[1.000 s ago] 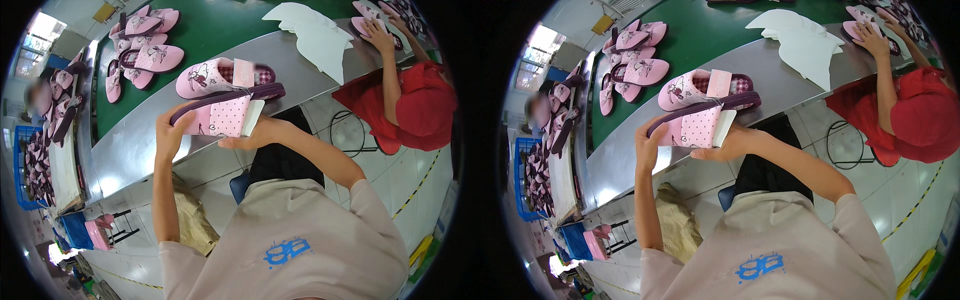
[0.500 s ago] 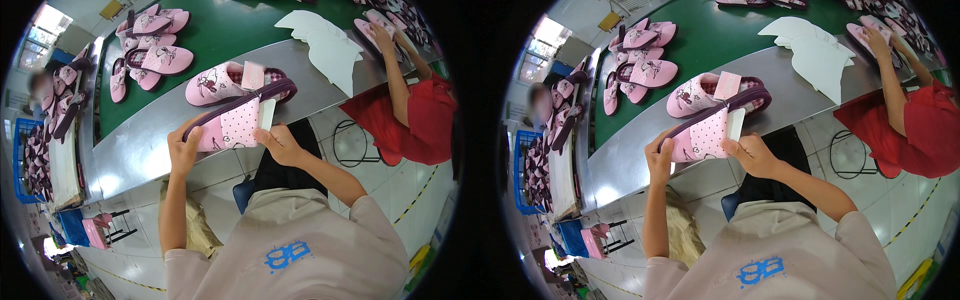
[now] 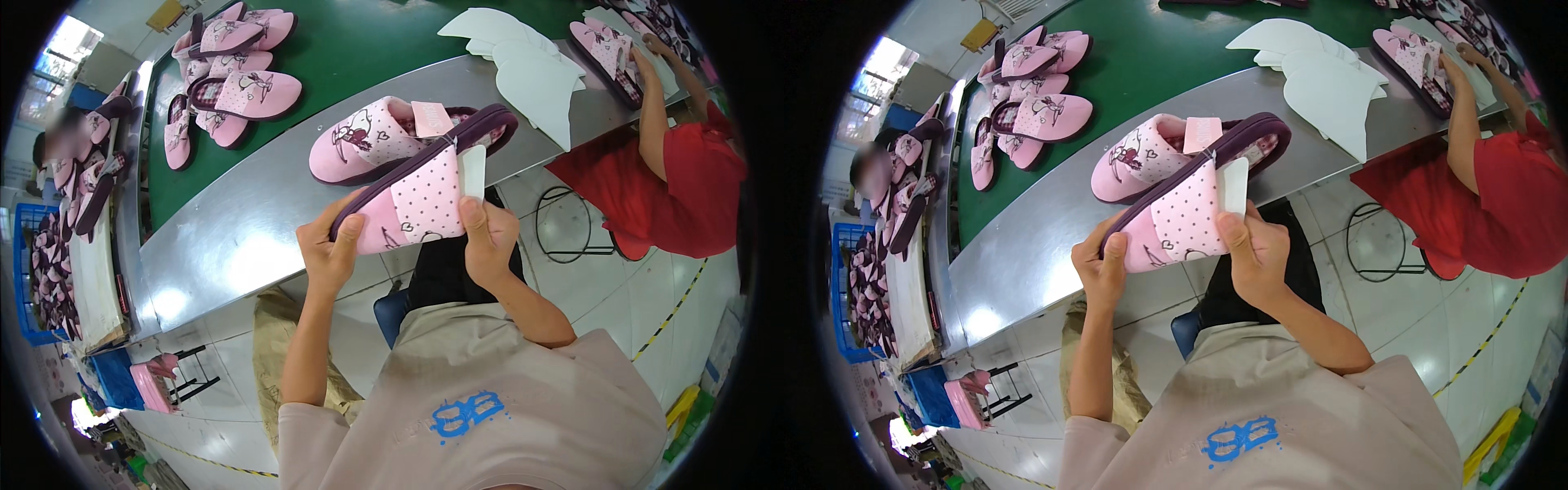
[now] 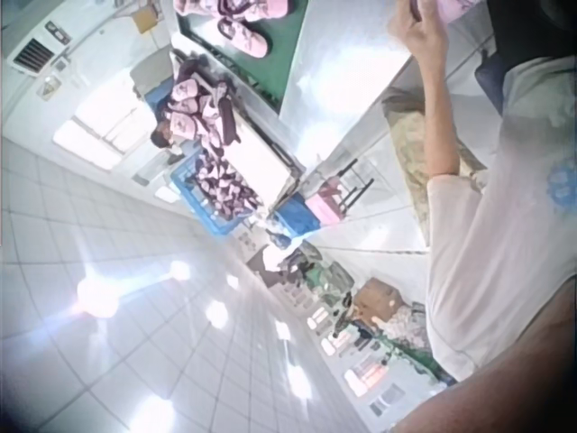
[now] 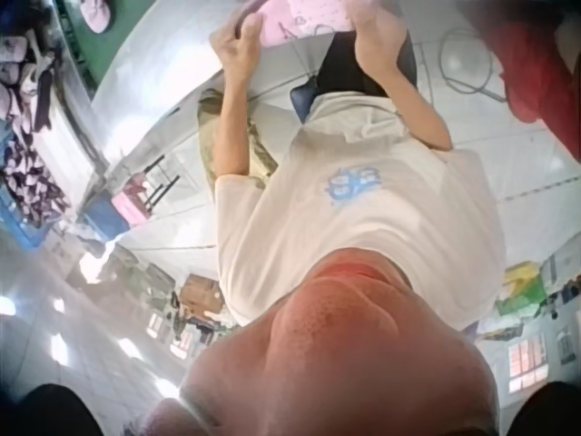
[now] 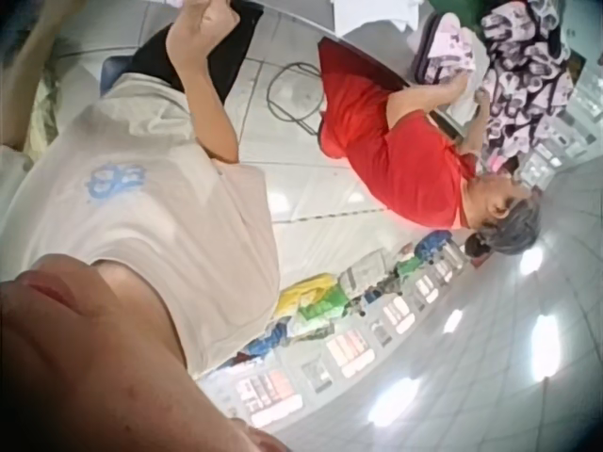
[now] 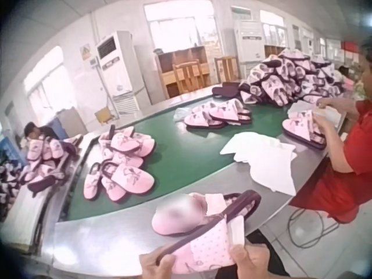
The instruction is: The person repeatedly inserts white paper inserts into pink slippers on a green conveyor belt, then removes them and places the slippers back on the belt. The person handles the slippers and paper inserts by hand without using tools.
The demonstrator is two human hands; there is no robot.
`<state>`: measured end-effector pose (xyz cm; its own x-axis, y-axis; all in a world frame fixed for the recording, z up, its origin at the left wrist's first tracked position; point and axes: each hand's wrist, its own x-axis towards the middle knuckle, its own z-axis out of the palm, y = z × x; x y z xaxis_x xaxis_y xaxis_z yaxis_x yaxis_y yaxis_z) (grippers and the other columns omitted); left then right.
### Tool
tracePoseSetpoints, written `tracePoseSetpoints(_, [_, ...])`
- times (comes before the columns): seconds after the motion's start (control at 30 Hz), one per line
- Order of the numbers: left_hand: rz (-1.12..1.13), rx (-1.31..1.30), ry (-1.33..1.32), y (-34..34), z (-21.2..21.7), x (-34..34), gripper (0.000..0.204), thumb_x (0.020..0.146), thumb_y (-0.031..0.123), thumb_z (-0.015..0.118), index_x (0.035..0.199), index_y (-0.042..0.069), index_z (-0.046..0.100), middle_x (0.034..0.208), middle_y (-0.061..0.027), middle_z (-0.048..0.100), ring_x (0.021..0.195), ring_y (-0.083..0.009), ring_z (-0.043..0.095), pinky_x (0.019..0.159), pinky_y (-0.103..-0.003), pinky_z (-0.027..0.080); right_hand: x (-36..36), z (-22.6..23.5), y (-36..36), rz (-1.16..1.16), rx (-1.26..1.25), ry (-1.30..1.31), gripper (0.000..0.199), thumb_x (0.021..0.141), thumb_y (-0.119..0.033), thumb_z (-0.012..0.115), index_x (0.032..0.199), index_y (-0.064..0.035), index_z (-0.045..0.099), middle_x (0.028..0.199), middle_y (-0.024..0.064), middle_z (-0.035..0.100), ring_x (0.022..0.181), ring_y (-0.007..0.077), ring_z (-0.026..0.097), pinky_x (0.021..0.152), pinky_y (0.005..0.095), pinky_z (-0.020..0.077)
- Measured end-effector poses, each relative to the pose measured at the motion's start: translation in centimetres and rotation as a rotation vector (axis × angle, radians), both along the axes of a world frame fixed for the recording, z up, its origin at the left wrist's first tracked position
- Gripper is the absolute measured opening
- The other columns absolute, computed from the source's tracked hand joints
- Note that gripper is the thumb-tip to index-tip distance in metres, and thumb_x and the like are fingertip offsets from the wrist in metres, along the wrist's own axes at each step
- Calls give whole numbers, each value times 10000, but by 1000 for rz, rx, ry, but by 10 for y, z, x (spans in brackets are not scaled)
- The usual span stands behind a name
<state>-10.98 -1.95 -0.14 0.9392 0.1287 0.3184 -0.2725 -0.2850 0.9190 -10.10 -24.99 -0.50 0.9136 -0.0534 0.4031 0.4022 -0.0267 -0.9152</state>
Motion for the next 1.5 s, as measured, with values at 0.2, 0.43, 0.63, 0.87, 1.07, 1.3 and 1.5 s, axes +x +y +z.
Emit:
tracePoseSetpoints(0.2, [13, 33, -9, -8, 1, 3, 401, 1019, 332, 740, 1222, -12, 780, 826, -40, 758, 725, -77, 614, 673, -245, 503, 0, 2, -4, -79, -3, 55, 502, 1119, -308, 599, 774, 56, 610, 732, 65, 580, 705, 115, 501, 582, 303, 371])
tracePoseSetpoints(0.43, [-4, 181, -11, -16, 18, 8, 314, 1021, 276, 724, 1199, 24, 784, 825, -117, 751, 704, -107, 649, 682, -283, 529, 11, -13, -18, -91, -116, 106, 493, 1155, -319, 522, 817, 26, 623, 739, -31, 542, 724, 70, 428, 661, 274, 402])
tracePoseSetpoints(0.63, [-11, 614, -327, -20, 39, 24, 418, 908, 142, 690, 1305, 13, 680, 1151, -163, 748, 890, -341, 718, 755, -379, 570, 22, -12, -34, 163, 57, 241, 534, 1164, -392, 473, 901, 27, 673, 738, 45, 653, 628, 116, 585, 610, 283, 458])
tracePoseSetpoints(0.87, [-58, 998, -349, -52, 53, 27, 920, 689, 544, 874, 1385, 8, 602, 1270, -172, 618, 1149, -354, 580, 1014, -493, 448, 16, -22, -39, 293, 137, 347, 514, 1160, -369, 455, 938, 42, 668, 792, 88, 710, 571, 151, 647, 571, 289, 505])
tracePoseSetpoints(1.07, [-83, 1110, -334, -55, 50, 36, 1011, 558, 595, 925, 1344, 31, 629, 1248, -150, 635, 1117, -321, 608, 926, -461, 454, 12, -20, -34, 292, 132, 283, 565, 1160, -390, 449, 946, 84, 671, 792, 111, 724, 598, 172, 702, 539, 286, 530])
tracePoseSetpoints(1.3, [-7, 1063, -461, -48, 36, 40, 1018, 573, 639, 909, 1348, 38, 635, 1221, -141, 647, 1026, -295, 610, 852, -433, 445, 16, -16, -31, 259, 68, 223, 585, 1158, -408, 459, 912, 78, 670, 754, 108, 701, 561, 179, 695, 515, 285, 524])
tracePoseSetpoints(1.5, [-9, 1080, -484, -48, 40, 46, 991, 513, 588, 937, 1290, 44, 648, 1178, -99, 645, 1008, -293, 611, 851, -431, 463, 18, -17, -30, 233, 75, 240, 540, 1155, -372, 476, 920, 73, 672, 760, 105, 689, 518, 167, 635, 472, 277, 488])
